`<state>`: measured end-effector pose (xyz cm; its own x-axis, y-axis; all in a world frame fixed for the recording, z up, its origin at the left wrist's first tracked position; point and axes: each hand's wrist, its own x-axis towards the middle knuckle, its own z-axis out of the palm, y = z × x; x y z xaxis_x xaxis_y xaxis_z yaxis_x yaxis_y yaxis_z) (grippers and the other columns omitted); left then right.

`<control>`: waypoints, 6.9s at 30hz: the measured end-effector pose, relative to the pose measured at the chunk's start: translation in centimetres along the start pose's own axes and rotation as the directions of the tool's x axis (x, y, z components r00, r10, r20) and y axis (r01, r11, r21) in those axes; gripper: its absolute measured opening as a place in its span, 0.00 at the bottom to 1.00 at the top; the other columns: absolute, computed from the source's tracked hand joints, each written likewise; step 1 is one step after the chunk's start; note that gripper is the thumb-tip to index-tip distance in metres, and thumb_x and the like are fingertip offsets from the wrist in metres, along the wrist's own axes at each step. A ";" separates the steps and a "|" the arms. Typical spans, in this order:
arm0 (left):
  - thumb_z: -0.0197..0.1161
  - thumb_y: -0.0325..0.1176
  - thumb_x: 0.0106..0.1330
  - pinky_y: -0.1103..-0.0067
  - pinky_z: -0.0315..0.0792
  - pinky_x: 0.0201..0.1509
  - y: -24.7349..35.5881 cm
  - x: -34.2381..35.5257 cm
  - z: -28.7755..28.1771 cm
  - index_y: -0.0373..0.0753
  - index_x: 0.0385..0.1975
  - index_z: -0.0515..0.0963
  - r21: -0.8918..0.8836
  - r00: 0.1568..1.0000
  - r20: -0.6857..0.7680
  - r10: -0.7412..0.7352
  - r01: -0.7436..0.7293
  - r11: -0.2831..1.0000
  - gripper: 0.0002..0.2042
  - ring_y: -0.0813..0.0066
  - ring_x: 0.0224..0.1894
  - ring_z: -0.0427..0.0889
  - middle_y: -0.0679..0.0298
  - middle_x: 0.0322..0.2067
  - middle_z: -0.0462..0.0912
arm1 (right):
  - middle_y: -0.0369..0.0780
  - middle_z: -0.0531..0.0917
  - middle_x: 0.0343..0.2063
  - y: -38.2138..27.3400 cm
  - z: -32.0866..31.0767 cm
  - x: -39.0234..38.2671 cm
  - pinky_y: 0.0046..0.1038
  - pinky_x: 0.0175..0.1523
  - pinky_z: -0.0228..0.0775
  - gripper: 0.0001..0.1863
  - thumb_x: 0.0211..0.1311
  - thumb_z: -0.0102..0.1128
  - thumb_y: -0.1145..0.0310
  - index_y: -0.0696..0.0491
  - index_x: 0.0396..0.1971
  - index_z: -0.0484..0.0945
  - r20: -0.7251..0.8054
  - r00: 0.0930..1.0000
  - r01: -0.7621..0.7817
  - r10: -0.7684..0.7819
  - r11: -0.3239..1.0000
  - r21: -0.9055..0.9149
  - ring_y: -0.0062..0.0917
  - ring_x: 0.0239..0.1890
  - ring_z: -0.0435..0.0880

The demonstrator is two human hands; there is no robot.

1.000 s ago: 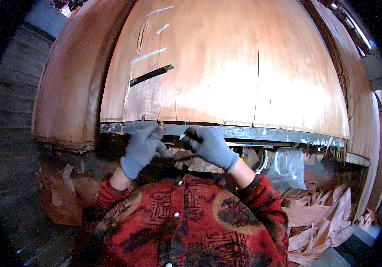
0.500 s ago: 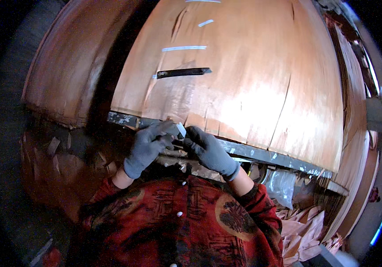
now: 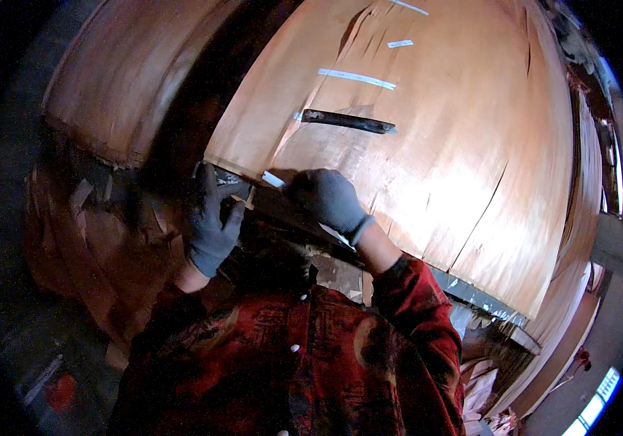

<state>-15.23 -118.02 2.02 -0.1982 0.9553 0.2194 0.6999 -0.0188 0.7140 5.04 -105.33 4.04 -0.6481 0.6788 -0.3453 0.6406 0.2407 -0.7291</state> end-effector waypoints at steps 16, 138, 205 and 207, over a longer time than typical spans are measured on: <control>0.56 0.43 0.59 0.59 0.51 0.62 -1.1 0.5 3.8 0.33 0.66 0.49 0.317 0.962 0.237 0.136 -0.209 0.925 0.38 0.47 0.65 0.55 0.45 0.65 0.52 | 0.49 0.82 0.23 0.1 0.2 2.3 0.33 0.37 0.73 0.18 0.58 0.56 0.57 0.58 0.31 0.82 -0.010 0.997 -0.072 0.071 0.997 -0.032 0.38 0.28 0.82; 0.54 0.25 0.64 0.82 0.69 0.44 9.9 14.8 23.4 0.39 0.52 0.75 -0.654 0.945 0.325 -0.047 0.260 0.710 0.16 0.79 0.38 0.74 0.67 0.39 0.77 | 0.41 0.78 0.38 11.9 -11.6 -20.9 0.30 0.45 0.72 0.15 0.69 0.45 0.60 0.56 0.39 0.73 -0.898 0.324 0.457 0.298 0.782 0.424 0.26 0.36 0.78; 0.55 0.33 0.51 0.46 0.40 0.64 7.6 7.8 14.0 0.46 0.66 0.55 0.340 0.820 0.510 0.261 -0.471 0.814 0.37 0.41 0.69 0.39 0.58 0.63 0.58 | 0.47 0.83 0.27 7.9 -6.2 -1.3 0.38 0.37 0.75 0.17 0.56 0.55 0.53 0.51 0.28 0.83 -0.332 0.824 -0.516 0.460 0.850 -0.105 0.43 0.32 0.82; 0.56 0.32 0.49 0.45 0.39 0.65 8.0 8.1 14.3 0.47 0.65 0.58 0.368 0.821 0.512 0.253 -0.475 0.799 0.36 0.42 0.69 0.38 0.58 0.61 0.59 | 0.48 0.82 0.28 7.7 -5.7 -2.0 0.38 0.37 0.74 0.16 0.57 0.54 0.55 0.53 0.29 0.82 -0.368 0.812 -0.519 0.453 0.849 -0.098 0.44 0.32 0.82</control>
<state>-1.41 -106.18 0.00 0.3656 0.9306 0.0200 0.9060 -0.3607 0.2217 13.63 -100.92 2.47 -0.0844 0.9155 -0.3934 0.9208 -0.0792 -0.3820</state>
